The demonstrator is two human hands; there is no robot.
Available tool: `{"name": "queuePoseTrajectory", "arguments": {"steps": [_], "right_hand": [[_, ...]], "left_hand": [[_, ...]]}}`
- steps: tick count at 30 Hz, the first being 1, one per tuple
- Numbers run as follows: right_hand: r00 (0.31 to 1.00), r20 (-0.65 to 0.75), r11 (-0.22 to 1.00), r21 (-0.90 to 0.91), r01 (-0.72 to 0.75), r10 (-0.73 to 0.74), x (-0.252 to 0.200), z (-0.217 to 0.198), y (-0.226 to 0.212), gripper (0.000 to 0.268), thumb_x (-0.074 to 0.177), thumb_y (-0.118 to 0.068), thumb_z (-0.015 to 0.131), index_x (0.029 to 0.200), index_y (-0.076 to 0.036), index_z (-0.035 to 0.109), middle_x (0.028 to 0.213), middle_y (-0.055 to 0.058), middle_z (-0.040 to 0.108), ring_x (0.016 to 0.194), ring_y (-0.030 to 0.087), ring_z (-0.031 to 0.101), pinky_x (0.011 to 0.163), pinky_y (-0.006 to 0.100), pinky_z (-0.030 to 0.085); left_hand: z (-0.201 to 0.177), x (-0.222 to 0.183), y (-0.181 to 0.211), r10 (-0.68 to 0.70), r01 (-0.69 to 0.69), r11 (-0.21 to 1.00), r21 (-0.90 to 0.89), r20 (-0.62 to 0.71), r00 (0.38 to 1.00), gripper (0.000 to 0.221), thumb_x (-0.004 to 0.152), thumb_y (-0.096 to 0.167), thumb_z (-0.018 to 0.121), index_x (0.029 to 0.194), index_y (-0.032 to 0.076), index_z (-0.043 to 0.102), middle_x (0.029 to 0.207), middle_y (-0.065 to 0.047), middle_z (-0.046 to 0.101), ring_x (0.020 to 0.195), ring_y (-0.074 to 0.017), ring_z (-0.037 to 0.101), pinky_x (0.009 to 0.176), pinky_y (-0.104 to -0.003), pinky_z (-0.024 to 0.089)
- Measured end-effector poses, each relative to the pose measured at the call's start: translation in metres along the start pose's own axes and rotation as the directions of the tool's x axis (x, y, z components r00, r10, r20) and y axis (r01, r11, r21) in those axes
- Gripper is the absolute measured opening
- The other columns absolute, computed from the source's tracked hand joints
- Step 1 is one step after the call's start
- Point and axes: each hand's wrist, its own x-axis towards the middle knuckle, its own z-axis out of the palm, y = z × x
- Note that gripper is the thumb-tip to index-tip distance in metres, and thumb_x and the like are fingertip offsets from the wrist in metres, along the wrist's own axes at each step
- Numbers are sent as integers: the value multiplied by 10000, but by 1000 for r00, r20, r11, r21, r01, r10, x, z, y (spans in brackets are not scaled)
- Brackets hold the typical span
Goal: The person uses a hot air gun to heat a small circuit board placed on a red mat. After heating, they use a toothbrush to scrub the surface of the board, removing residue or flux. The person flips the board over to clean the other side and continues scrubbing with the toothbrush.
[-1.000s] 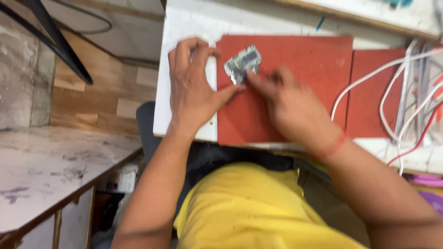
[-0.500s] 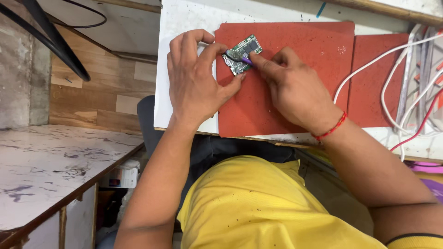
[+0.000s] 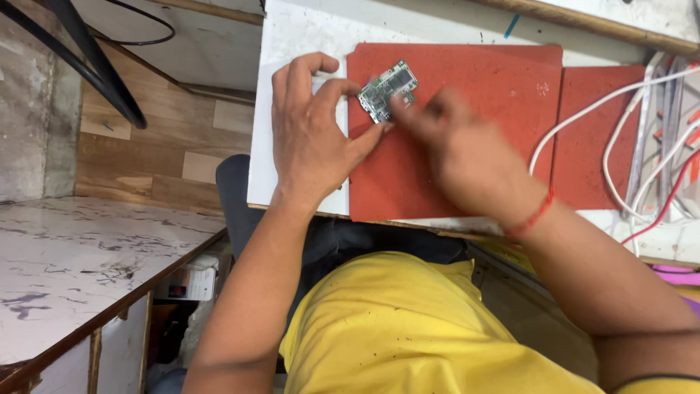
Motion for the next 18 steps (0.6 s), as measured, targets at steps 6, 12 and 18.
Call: {"name": "queuePoseTrajectory", "arguments": {"steps": [6,12,18], "right_hand": [[1000,-28,1000,-25,-11,10,-11,-9,6,632,895,70,522,1493,-122,592,1102,219,620,800,407,658,706,487,559],[998,-55,996,-83,33,-38,-1,-3,13,602,923,39,543,1500,-124,590,1101,216,631,759,387,669,655,479,559],[997,8,991,-108,75,-75,7,-10,13,624,886,21,556,1486,-145,599,1089,220,629,701,382,663,622,463,559]], "left_hand": [[3,0,-9,84,-83,996,14,-14,996,432,709,336,996,988,87,779,1145,-31,616,1207,-294,489,1061,-439,433],[2,1,-8,96,-97,995,-38,-18,995,416,736,290,981,1027,74,777,1138,-22,641,1179,-255,547,1055,-412,442],[2,3,-4,34,-34,999,-4,-12,999,470,689,309,986,1037,96,753,1115,-27,642,1140,-265,560,996,-415,447]]}}
